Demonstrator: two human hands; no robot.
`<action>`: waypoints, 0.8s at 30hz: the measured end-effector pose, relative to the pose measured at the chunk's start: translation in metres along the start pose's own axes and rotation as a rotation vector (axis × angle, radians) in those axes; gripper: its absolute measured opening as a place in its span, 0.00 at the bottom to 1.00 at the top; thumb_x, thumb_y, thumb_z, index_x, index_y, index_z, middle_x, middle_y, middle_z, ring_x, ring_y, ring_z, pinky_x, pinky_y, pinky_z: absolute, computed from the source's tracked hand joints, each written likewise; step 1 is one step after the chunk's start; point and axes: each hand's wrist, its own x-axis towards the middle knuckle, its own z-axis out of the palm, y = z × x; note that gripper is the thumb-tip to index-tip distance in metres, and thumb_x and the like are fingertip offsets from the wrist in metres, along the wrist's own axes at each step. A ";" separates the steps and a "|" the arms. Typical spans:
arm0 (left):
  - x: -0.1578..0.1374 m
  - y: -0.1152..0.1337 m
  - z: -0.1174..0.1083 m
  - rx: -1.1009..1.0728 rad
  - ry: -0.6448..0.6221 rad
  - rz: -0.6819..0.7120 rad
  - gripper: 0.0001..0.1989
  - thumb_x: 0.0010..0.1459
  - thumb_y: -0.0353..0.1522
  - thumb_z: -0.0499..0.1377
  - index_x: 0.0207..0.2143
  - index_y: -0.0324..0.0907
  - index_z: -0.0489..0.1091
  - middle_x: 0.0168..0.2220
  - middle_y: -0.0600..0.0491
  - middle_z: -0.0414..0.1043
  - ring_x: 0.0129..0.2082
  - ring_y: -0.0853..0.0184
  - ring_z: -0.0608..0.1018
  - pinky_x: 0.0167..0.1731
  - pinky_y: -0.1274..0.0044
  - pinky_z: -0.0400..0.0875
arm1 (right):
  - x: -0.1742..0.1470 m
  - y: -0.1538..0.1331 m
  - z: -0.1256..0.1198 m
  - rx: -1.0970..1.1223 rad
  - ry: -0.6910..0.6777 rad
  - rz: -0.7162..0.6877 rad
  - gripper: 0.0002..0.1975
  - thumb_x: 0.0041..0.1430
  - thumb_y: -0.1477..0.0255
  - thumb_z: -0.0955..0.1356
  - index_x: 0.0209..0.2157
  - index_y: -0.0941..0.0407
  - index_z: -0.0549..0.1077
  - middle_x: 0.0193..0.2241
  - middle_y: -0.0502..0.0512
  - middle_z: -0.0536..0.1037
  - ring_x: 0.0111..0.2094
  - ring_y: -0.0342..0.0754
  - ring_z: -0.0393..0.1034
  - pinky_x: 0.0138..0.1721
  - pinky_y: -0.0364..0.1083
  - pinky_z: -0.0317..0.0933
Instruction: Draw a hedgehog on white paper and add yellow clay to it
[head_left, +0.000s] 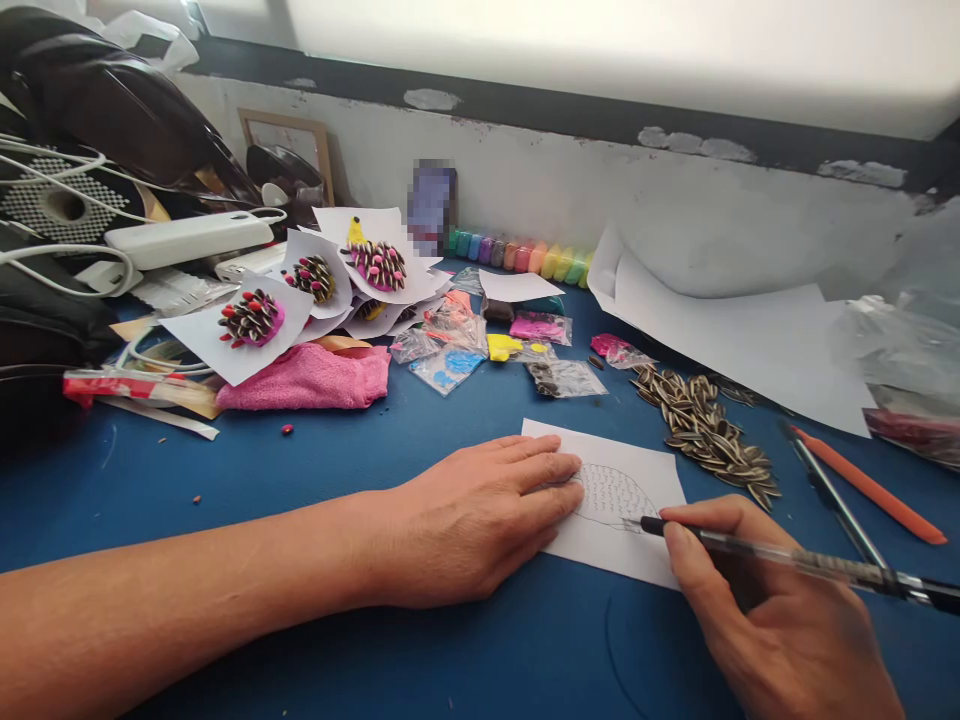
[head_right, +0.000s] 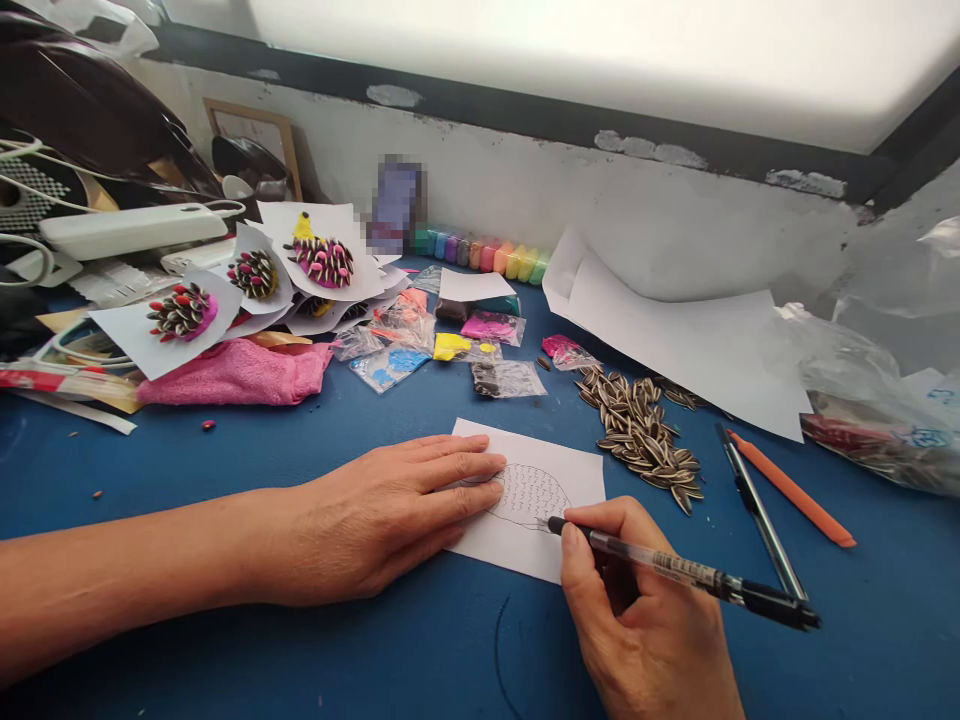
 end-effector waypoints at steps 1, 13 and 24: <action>0.000 0.000 0.000 0.001 -0.003 -0.001 0.16 0.70 0.30 0.47 0.54 0.33 0.67 0.59 0.40 0.67 0.63 0.55 0.67 0.64 0.65 0.60 | -0.001 -0.001 0.001 0.011 0.000 0.002 0.08 0.59 0.63 0.65 0.29 0.50 0.72 0.15 0.42 0.72 0.13 0.41 0.65 0.13 0.40 0.56; -0.001 -0.001 0.000 0.001 -0.005 0.002 0.16 0.70 0.30 0.46 0.53 0.33 0.68 0.60 0.40 0.67 0.63 0.54 0.67 0.64 0.65 0.60 | -0.009 -0.012 0.004 0.104 0.083 0.169 0.08 0.58 0.61 0.66 0.29 0.49 0.72 0.17 0.42 0.71 0.14 0.41 0.61 0.16 0.42 0.55; -0.001 -0.001 0.001 0.006 0.004 0.002 0.16 0.70 0.30 0.47 0.53 0.33 0.68 0.59 0.40 0.67 0.62 0.55 0.67 0.64 0.66 0.59 | -0.006 0.003 0.005 -0.115 0.120 0.018 0.16 0.60 0.55 0.63 0.30 0.50 0.75 0.19 0.48 0.74 0.19 0.45 0.69 0.17 0.43 0.60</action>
